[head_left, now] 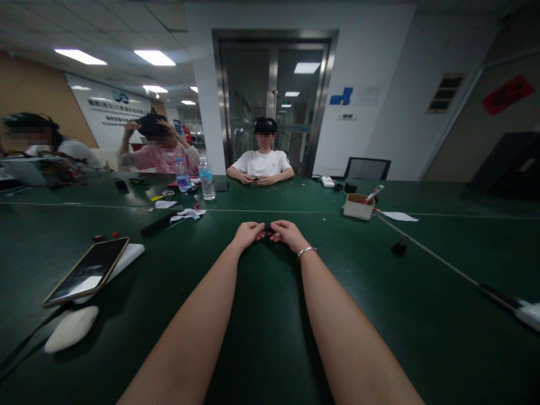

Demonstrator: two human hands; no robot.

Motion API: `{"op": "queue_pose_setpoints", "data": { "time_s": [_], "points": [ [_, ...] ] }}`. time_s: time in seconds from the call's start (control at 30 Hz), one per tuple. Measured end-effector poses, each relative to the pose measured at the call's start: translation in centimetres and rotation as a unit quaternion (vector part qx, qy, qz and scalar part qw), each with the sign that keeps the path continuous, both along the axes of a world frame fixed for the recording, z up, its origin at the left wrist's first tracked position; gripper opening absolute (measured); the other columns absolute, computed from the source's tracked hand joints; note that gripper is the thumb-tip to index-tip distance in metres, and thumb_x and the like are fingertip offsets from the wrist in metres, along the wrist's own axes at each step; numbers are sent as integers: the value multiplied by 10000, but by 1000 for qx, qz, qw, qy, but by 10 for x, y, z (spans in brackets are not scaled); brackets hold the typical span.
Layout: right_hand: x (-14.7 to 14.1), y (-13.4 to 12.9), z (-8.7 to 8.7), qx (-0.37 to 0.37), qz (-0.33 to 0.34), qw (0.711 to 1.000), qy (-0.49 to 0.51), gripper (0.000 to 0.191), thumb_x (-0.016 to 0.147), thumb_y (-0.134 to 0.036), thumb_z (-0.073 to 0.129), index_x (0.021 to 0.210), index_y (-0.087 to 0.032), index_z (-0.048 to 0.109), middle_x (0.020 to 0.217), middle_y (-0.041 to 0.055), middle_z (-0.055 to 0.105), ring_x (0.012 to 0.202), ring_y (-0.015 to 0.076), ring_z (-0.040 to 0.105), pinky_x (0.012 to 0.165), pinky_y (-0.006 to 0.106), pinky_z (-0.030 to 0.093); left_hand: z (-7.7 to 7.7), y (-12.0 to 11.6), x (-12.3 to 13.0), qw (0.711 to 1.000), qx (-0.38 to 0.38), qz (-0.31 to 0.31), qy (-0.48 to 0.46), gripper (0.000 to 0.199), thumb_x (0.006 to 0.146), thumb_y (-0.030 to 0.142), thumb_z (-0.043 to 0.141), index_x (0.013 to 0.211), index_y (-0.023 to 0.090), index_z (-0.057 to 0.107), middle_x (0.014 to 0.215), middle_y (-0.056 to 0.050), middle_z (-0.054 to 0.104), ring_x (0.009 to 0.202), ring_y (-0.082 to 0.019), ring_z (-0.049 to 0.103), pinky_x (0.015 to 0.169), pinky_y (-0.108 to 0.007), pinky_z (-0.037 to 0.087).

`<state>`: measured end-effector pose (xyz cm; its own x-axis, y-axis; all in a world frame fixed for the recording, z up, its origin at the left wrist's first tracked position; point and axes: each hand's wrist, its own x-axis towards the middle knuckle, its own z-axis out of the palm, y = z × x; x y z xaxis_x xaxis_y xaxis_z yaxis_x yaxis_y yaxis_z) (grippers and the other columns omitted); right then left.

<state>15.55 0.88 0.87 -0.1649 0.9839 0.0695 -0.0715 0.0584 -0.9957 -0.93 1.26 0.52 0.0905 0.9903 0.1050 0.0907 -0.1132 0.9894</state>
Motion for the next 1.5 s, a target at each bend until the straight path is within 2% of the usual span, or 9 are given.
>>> {"op": "queue_pose_setpoints", "data": {
  "time_s": [0.13, 0.47, 0.6, 0.77, 0.83, 1.03, 1.23, 1.3, 1.5],
  "points": [
    [-1, -2, 2, -4, -2, 1000, 1, 74, 824, -166, 626, 868, -124, 584, 603, 25, 656, 465, 91, 627, 430, 148, 493, 2, -3, 1, 1000, 30, -3, -3, 268, 667, 326, 729, 818, 115, 662, 686, -47, 657, 654, -131, 612, 594, -245, 470],
    [1, 0, 1, -13, 5, 1000, 2, 113, 843, -211, 611, 908, -123, 582, 639, 56, 687, 461, 96, 627, 429, 154, 488, 5, -9, -4, 997, 62, -15, -31, 389, 539, 277, 805, 872, 129, 668, 818, -69, 685, 750, -160, 628, 706, -312, 505],
    [1, 2, 0, -14, 1, 1000, -2, 94, 853, -194, 595, 905, -117, 582, 624, 56, 682, 464, 98, 629, 433, 153, 489, 6, -8, -3, 998, 46, -17, -44, 359, 580, 328, 786, 855, 127, 675, 838, -75, 687, 760, -152, 628, 740, -304, 494],
    [0, 1, 0, -12, -1, 1000, -5, 86, 852, -197, 599, 889, -122, 579, 617, 46, 674, 467, 97, 630, 437, 153, 494, 5, -3, 0, 999, -9, 10, -46, 276, 681, 358, 722, 763, 103, 653, 691, -62, 653, 613, -122, 601, 629, -274, 488],
    [0, 0, 1, -13, -2, 1000, -7, 71, 859, -186, 586, 884, -120, 580, 612, 46, 673, 468, 94, 629, 440, 150, 495, 4, -2, -1, 999, -1, 7, -44, 262, 667, 321, 738, 777, 102, 648, 676, -52, 646, 614, -118, 600, 640, -275, 491],
    [0, 0, 2, -16, 0, 1000, -8, 72, 869, -179, 570, 892, -111, 573, 607, 51, 674, 461, 95, 628, 433, 149, 493, 3, -5, -4, 997, 54, -22, -47, 365, 583, 290, 792, 880, 130, 652, 873, -69, 673, 776, -141, 626, 744, -292, 495],
    [-1, 0, 2, -17, -4, 1000, -11, 62, 868, -170, 570, 888, -111, 571, 578, 30, 660, 453, 91, 624, 431, 145, 491, 5, -2, 2, 999, -21, 7, -46, 288, 681, 351, 729, 788, 103, 630, 679, -56, 644, 605, -124, 604, 613, -260, 474],
    [-1, 0, 2, -16, -3, 1000, -11, 57, 868, -168, 571, 882, -112, 571, 575, 30, 660, 450, 91, 623, 432, 145, 491, 3, -2, 1, 999, -5, -1, -43, 262, 667, 316, 742, 771, 100, 634, 659, -45, 637, 589, -112, 589, 616, -257, 471],
    [-1, -2, 4, -18, 0, 1000, -8, 57, 873, -164, 561, 886, -109, 570, 591, 44, 669, 456, 94, 625, 438, 149, 492, 3, -5, -4, 997, 45, -28, -55, 328, 564, 232, 805, 835, 120, 656, 786, -51, 668, 731, -130, 613, 706, -268, 486]
  ]
}}
